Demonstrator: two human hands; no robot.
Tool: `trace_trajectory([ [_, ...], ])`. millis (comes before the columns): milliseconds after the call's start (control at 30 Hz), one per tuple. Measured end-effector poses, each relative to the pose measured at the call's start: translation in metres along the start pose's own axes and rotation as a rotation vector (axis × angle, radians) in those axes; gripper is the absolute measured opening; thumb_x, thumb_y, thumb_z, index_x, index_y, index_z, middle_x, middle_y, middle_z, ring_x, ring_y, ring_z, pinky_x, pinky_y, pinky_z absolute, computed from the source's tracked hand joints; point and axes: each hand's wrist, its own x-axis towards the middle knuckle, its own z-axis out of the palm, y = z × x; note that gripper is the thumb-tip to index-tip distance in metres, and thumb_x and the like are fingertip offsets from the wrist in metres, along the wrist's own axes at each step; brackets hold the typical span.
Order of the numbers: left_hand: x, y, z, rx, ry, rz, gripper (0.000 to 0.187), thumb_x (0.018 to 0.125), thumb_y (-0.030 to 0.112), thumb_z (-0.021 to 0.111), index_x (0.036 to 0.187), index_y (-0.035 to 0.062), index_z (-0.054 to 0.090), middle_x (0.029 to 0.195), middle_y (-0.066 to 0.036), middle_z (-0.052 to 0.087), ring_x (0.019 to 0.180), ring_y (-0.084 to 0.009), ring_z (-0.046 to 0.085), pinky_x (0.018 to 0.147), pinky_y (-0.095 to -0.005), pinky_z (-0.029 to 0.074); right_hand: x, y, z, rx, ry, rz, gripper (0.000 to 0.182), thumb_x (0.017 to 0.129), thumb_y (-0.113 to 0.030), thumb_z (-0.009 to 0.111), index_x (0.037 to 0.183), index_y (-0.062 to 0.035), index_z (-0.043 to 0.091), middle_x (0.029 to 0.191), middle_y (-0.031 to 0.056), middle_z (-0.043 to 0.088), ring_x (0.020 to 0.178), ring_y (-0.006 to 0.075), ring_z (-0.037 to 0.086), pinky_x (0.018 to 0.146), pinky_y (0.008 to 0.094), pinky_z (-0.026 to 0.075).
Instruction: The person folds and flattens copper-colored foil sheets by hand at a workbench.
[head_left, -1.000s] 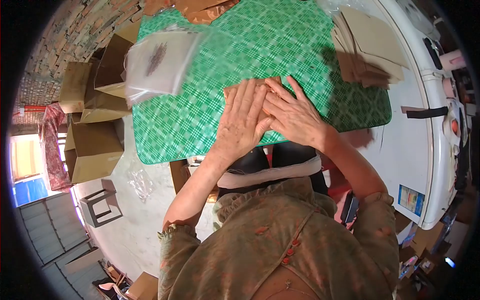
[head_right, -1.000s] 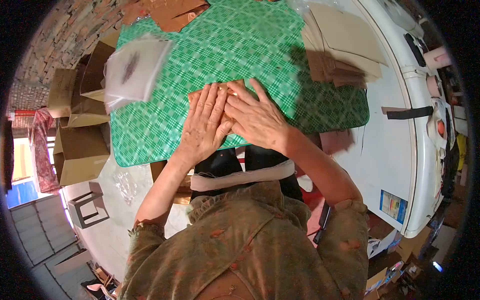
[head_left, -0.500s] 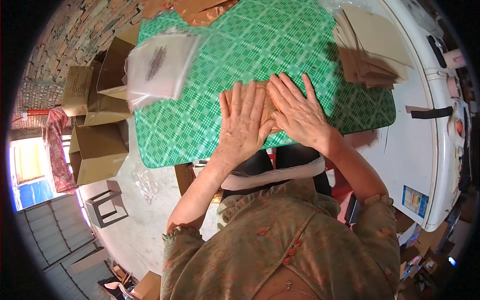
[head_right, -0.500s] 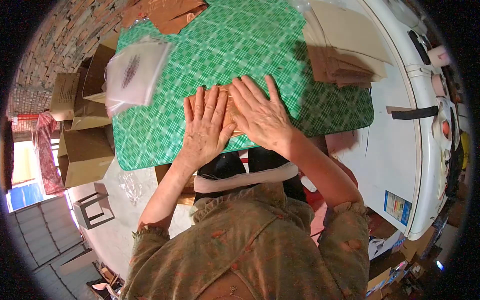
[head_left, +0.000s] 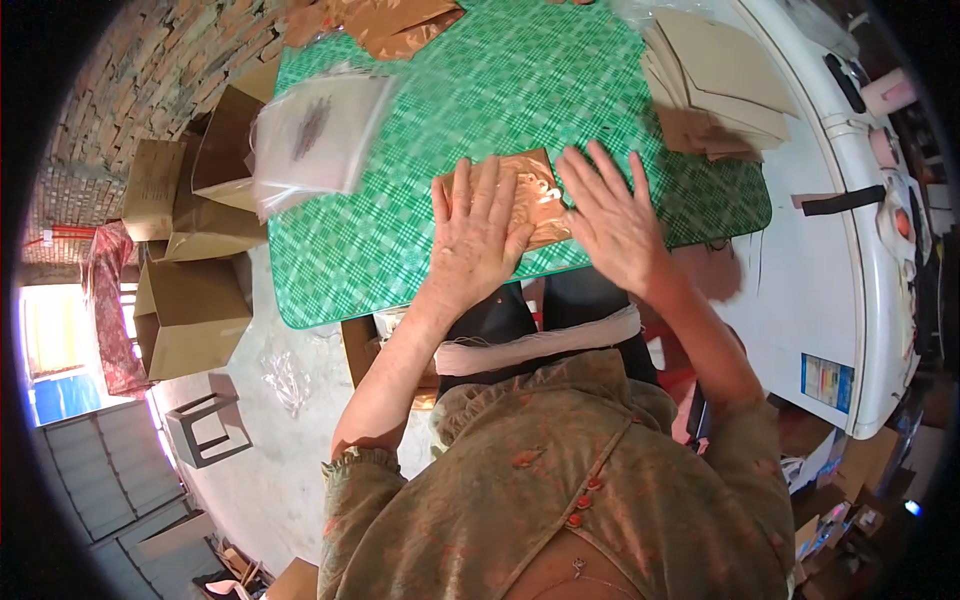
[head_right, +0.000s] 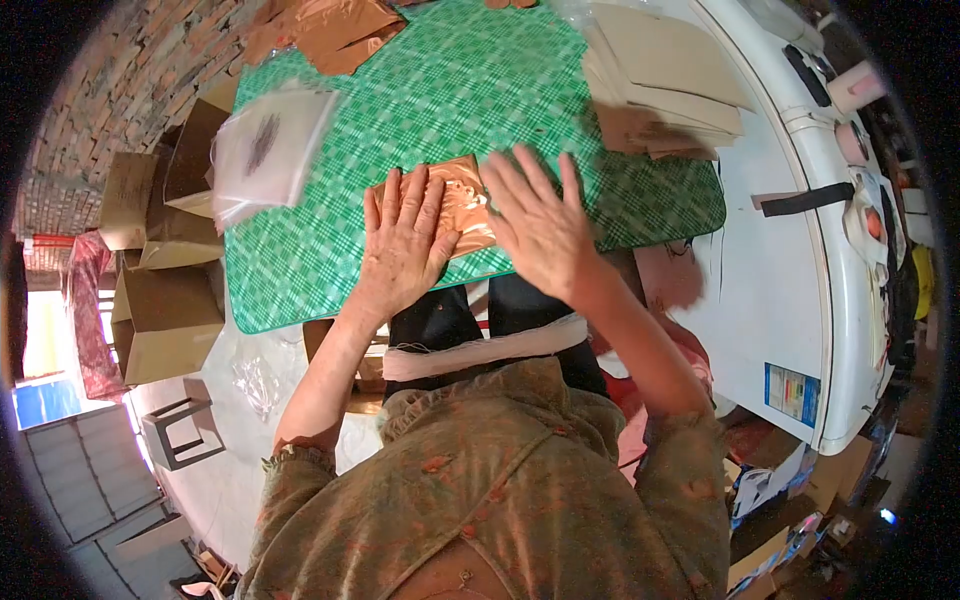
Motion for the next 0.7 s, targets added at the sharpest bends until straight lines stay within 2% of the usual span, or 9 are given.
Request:
trace_trajectory([
  [200, -0.001, -0.001, 0.002, 0.009, 0.017, 0.007, 0.071, 0.109, 0.047, 0.047, 0.162, 0.0015, 0.037, 0.17, -0.021, 0.03, 0.157, -0.0484, 0.022, 0.126, -0.0669, 0.011, -0.038, -0.022, -0.003, 0.072, -0.063, -0.029, 0.064, 0.103, -0.035, 0.061, 0.158, -0.0057, 0.045, 0.165, 0.0088, 0.042, 0.157, 0.0305, 0.031, 0.127, 0.0631, 0.013],
  [267, -0.005, 0.001, 0.003, 0.01, 0.039, 0.018, 0.072, 0.105, 0.045, 0.054, 0.16, 0.001, 0.039, 0.169, -0.021, 0.032, 0.156, -0.0491, 0.024, 0.124, -0.0692, 0.014, -0.044, -0.024, -0.007, 0.103, -0.059, 0.008, 0.067, 0.101, -0.033, 0.065, 0.158, -0.0057, 0.044, 0.165, 0.0085, 0.042, 0.157, 0.0303, 0.03, 0.128, 0.0629, 0.014],
  [367, -0.011, 0.003, 0.002, 0.003, 0.038, 0.024, 0.072, 0.104, 0.043, 0.057, 0.16, 0.0012, 0.04, 0.168, -0.021, 0.033, 0.155, -0.0493, 0.025, 0.124, -0.07, 0.015, -0.051, -0.025, -0.012, 0.14, -0.047, -0.002, 0.073, 0.095, -0.031, 0.073, 0.158, -0.0063, 0.045, 0.165, 0.0081, 0.042, 0.158, 0.0286, 0.029, 0.129, 0.0605, 0.014],
  [467, -0.015, 0.004, 0.001, -0.008, 0.025, 0.029, 0.072, 0.104, 0.043, 0.057, 0.16, 0.0016, 0.039, 0.168, -0.021, 0.033, 0.155, -0.0492, 0.025, 0.125, -0.0694, 0.014, -0.052, -0.028, -0.003, 0.123, -0.061, -0.107, 0.077, 0.089, -0.03, 0.078, 0.156, -0.0073, 0.047, 0.164, 0.0073, 0.043, 0.158, 0.0264, 0.03, 0.13, 0.0576, 0.015],
  [500, -0.015, 0.004, 0.0, -0.011, 0.026, 0.033, 0.072, 0.104, 0.044, 0.057, 0.161, 0.0018, 0.039, 0.168, -0.021, 0.033, 0.156, -0.0492, 0.024, 0.125, -0.0692, 0.014, -0.05, -0.03, 0.001, 0.115, -0.048, -0.13, 0.072, 0.09, -0.029, 0.078, 0.153, -0.0083, 0.051, 0.164, 0.0059, 0.043, 0.157, 0.0248, 0.031, 0.131, 0.0551, 0.017],
  [600, -0.019, 0.007, -0.008, -0.006, -0.058, 0.025, 0.071, 0.109, 0.046, 0.047, 0.164, 0.0041, 0.033, 0.172, -0.018, 0.027, 0.159, -0.0457, 0.018, 0.127, -0.0658, 0.007, -0.043, -0.027, 0.011, 0.097, 0.021, -0.196, 0.063, 0.089, -0.025, 0.077, 0.147, -0.008, 0.058, 0.16, 0.0054, 0.048, 0.156, 0.0248, 0.035, 0.13, 0.0549, 0.022],
  [700, -0.031, 0.011, -0.013, -0.027, -0.083, 0.034, 0.071, 0.108, 0.048, 0.048, 0.165, 0.0076, 0.034, 0.173, -0.017, 0.026, 0.159, -0.0451, 0.017, 0.127, -0.0659, 0.006, -0.041, -0.024, 0.011, 0.086, 0.031, -0.255, 0.054, 0.09, -0.02, 0.073, 0.141, -0.0074, 0.063, 0.154, 0.0065, 0.055, 0.152, 0.0258, 0.042, 0.127, 0.0543, 0.028],
])
